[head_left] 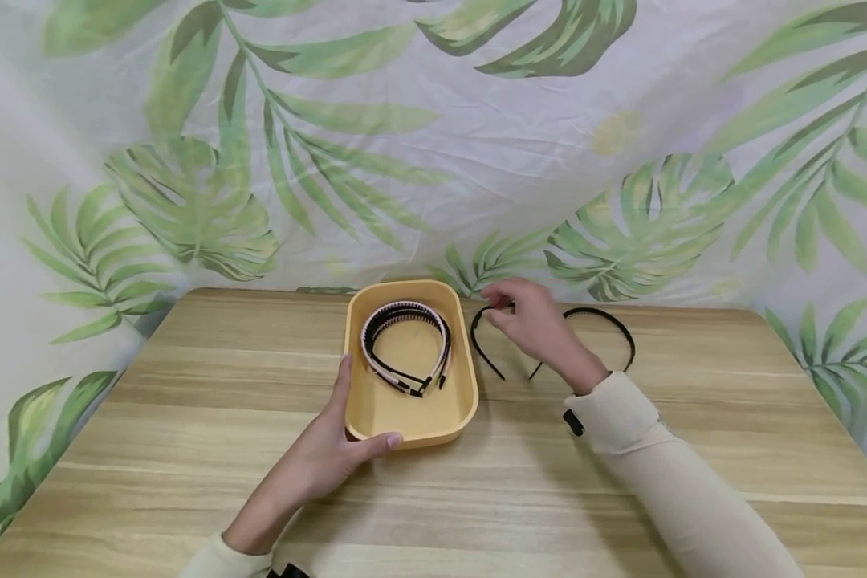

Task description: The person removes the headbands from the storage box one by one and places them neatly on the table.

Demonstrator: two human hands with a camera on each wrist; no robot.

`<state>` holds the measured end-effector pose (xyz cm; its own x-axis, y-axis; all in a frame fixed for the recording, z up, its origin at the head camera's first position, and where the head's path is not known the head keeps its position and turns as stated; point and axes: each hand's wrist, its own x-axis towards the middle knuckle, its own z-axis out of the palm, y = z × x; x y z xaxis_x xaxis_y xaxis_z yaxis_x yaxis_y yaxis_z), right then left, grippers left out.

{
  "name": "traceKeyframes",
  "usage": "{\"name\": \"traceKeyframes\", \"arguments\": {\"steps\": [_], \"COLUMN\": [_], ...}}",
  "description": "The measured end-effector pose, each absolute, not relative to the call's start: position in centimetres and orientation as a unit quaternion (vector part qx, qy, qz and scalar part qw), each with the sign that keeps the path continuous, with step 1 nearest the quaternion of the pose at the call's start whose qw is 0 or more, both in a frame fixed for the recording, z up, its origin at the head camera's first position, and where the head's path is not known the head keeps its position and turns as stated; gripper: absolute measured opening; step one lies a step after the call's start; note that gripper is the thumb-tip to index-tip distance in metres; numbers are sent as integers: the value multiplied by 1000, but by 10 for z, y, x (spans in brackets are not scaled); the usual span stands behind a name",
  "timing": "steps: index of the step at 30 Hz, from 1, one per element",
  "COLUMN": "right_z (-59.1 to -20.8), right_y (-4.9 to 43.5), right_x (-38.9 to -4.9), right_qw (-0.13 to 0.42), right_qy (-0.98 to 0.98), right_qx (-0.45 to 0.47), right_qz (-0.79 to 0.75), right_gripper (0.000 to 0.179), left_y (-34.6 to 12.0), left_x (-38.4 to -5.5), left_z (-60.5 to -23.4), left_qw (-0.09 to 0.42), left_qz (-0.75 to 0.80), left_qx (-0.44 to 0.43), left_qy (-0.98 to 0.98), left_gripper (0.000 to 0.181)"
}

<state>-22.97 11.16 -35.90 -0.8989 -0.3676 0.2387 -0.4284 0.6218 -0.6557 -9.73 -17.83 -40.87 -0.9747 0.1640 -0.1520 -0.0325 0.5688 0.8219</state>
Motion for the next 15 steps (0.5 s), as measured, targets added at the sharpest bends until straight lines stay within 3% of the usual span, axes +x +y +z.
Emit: {"name": "traceKeyframes", "arguments": {"steps": [15], "right_z": [-366], "right_y": [83], "right_x": [-236], "right_qw": [37], "right_qy": [-886], "right_qx": [251], "right_qz": [387], "right_gripper": [29], "left_y": [-179], "left_x": [-98], "left_z": [-408], "left_qw": [105], "left_qz": [466], "left_qx": [39], "left_qy": [877], "left_gripper": [132]}}
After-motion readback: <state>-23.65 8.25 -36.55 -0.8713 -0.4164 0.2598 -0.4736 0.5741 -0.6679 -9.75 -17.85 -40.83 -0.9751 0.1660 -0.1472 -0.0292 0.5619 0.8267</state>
